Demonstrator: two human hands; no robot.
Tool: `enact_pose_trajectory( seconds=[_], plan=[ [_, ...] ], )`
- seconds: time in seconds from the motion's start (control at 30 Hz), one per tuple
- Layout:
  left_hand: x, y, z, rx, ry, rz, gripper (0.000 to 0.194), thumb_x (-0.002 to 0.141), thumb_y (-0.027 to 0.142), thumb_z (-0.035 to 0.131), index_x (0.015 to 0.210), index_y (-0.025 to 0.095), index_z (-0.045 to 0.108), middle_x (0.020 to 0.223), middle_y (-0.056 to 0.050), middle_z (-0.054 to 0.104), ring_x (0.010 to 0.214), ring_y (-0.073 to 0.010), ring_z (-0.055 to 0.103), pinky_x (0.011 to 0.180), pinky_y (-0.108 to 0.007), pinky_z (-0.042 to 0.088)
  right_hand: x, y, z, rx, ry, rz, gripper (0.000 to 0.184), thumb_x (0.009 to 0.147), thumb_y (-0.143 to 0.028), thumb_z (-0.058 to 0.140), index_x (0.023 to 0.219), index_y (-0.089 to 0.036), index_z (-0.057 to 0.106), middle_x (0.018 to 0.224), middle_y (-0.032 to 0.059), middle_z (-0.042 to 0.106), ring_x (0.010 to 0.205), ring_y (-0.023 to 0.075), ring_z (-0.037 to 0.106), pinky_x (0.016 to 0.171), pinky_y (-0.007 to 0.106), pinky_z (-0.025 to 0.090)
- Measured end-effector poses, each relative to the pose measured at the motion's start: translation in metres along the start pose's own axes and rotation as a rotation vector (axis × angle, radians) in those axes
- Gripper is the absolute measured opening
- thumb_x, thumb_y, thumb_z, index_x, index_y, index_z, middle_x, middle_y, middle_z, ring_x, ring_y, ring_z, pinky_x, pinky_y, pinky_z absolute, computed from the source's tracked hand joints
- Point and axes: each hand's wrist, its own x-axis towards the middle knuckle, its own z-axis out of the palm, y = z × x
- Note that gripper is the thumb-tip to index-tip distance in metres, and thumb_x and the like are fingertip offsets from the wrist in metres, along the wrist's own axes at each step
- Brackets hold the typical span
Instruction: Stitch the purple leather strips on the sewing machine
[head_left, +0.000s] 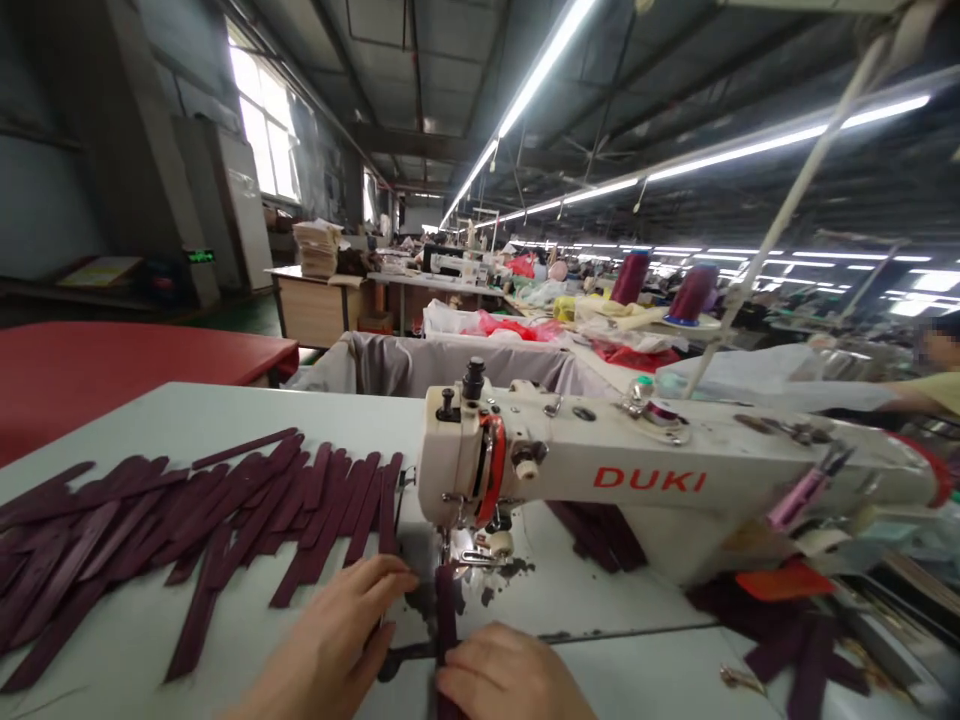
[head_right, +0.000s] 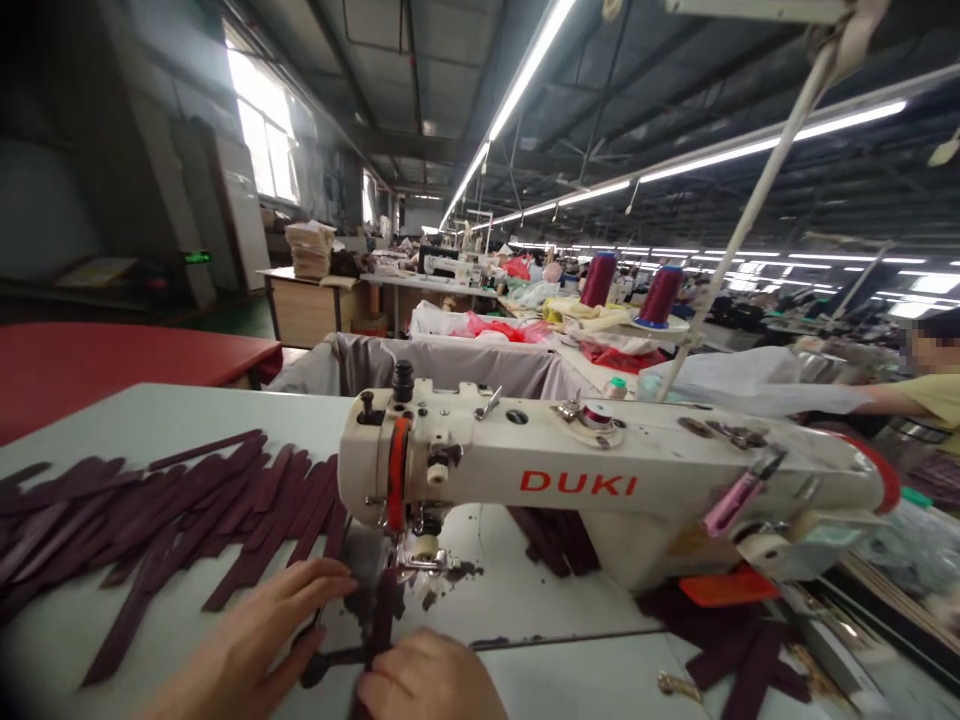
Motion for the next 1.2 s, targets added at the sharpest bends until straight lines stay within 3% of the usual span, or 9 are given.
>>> enact_pose_trajectory(
  seconds=[0.2,0.37,0.6,0.83,0.97,1.2],
  plan=[
    [0.019,0.015,0.004,0.113,-0.081,0.162,0.051,0.08,0.001,0.043,0.123,0.019,0.063,0.12,-0.008,0.071,0.109,-0.0203,0.069,0.099,-0.031,0.055,0.013,0.002,-0.006,0.016,0.068,0.01,0.045,0.106,-0.018,0.03,0.082,-0.016,0.069,0.069,0.0045,0.071,0.061,0.0149,0.067,0.06,0.021,0.057],
    [0.037,0.023,0.005,0.189,-0.175,0.279,0.051,0.075,-0.002,0.04,0.12,0.009,0.064,0.117,-0.014,0.073,0.111,-0.0229,0.068,0.105,-0.033,0.05,0.015,0.002,-0.001,0.012,0.095,0.035,0.043,0.105,-0.015,0.031,0.088,-0.014,0.071,0.071,0.0053,0.073,0.062,0.0158,0.069,0.062,0.021,0.059],
    [0.035,0.024,0.006,0.202,-0.244,0.215,0.05,0.08,0.001,0.04,0.125,0.007,0.061,0.124,-0.014,0.069,0.115,-0.0241,0.065,0.104,-0.033,0.051,0.016,0.004,0.002,-0.028,0.104,0.039,0.039,0.102,-0.011,0.035,0.091,-0.015,0.072,0.074,0.0044,0.075,0.06,0.0165,0.07,0.059,0.024,0.062],
    [0.035,0.023,0.007,0.153,-0.336,0.163,0.048,0.079,0.003,0.045,0.124,0.007,0.061,0.126,-0.014,0.067,0.117,-0.0253,0.062,0.109,-0.036,0.047,0.006,0.007,-0.004,0.035,0.011,0.047,0.033,0.094,-0.003,0.042,0.101,-0.012,0.072,0.086,0.0079,0.077,0.071,0.0178,0.073,0.07,0.025,0.064],
    [0.032,0.02,0.015,0.052,-0.265,0.135,0.042,0.081,0.002,0.043,0.118,0.01,0.063,0.121,-0.013,0.069,0.111,-0.0243,0.064,0.106,-0.036,0.05,0.007,0.009,-0.003,-0.006,0.033,0.05,0.033,0.088,0.0,0.045,0.1,-0.011,0.073,0.089,0.0081,0.078,0.073,0.0196,0.074,0.07,0.029,0.065],
    [0.031,0.019,0.016,-0.079,-0.188,0.071,0.039,0.084,0.002,0.039,0.113,0.014,0.062,0.113,-0.011,0.069,0.099,-0.0209,0.068,0.092,-0.031,0.057,0.012,0.007,-0.008,0.022,0.085,0.181,0.02,0.094,-0.013,0.055,0.095,-0.013,0.074,0.088,0.0084,0.077,0.073,0.0206,0.072,0.067,0.03,0.064]
  ],
)
